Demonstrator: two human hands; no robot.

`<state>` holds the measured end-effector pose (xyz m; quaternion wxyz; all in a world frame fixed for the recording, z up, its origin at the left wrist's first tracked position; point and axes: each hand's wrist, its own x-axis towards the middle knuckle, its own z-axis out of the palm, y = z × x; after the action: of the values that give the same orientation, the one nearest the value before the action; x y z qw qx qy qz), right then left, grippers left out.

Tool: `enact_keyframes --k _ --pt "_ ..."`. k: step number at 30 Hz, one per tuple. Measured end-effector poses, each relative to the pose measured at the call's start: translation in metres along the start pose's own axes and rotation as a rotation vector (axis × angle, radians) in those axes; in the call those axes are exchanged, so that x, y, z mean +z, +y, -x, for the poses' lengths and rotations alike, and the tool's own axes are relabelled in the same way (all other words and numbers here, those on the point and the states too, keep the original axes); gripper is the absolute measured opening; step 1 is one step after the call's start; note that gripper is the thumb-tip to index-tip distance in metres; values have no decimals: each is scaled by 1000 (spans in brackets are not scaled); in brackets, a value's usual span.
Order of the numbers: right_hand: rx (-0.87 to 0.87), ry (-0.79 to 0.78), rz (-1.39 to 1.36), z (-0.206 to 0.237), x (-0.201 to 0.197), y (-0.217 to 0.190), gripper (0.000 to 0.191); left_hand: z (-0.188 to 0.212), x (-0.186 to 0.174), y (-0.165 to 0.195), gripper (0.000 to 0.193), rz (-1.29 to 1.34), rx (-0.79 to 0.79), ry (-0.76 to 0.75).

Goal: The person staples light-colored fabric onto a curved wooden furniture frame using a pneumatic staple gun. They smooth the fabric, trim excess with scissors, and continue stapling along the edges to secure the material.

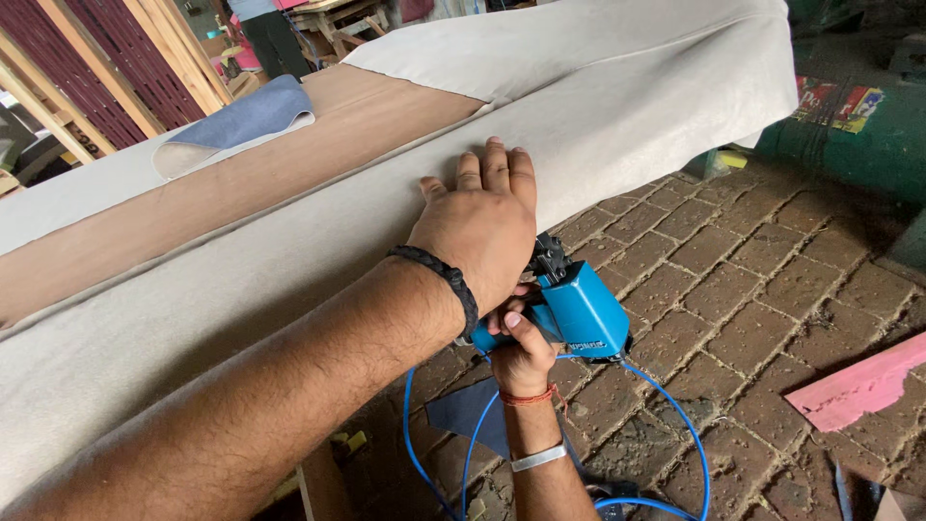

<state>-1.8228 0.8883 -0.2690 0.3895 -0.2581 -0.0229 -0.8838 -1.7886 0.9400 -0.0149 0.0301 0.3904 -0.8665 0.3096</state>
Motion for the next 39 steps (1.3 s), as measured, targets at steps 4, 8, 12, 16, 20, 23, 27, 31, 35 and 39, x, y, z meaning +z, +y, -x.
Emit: enact_keyframes --k 4,8,12,16,20,23,27,31,35,39 --pt "9 17 -20 7 0 2 45 1 -3 -1 110 41 14 -22" --pt "-4 -9 27 13 9 6 37 0 0 1 113 -1 17 -52" --pt "1 3 -18 17 24 2 35 0 -2 -7 111 45 40 -88" --pt "-2 205 31 31 50 -14 24 -3 -4 -72 85 534 264 -205" --pt "170 470 145 42 88 -28 16 10 34 -124 66 659 37 -253" --pt "171 332 32 41 121 -30 18 15 57 -124 62 565 87 -69" --pt "120 239 -61 44 157 -27 19 36 49 -105 60 425 60 -47" --pt "236 310 -104 48 169 -37 23 54 25 -85 60 334 97 66" --pt "272 355 -265 50 160 -35 27 68 14 -72 64 301 180 126" --pt "207 188 -315 50 132 -6 26 74 8 -60 85 204 86 88"
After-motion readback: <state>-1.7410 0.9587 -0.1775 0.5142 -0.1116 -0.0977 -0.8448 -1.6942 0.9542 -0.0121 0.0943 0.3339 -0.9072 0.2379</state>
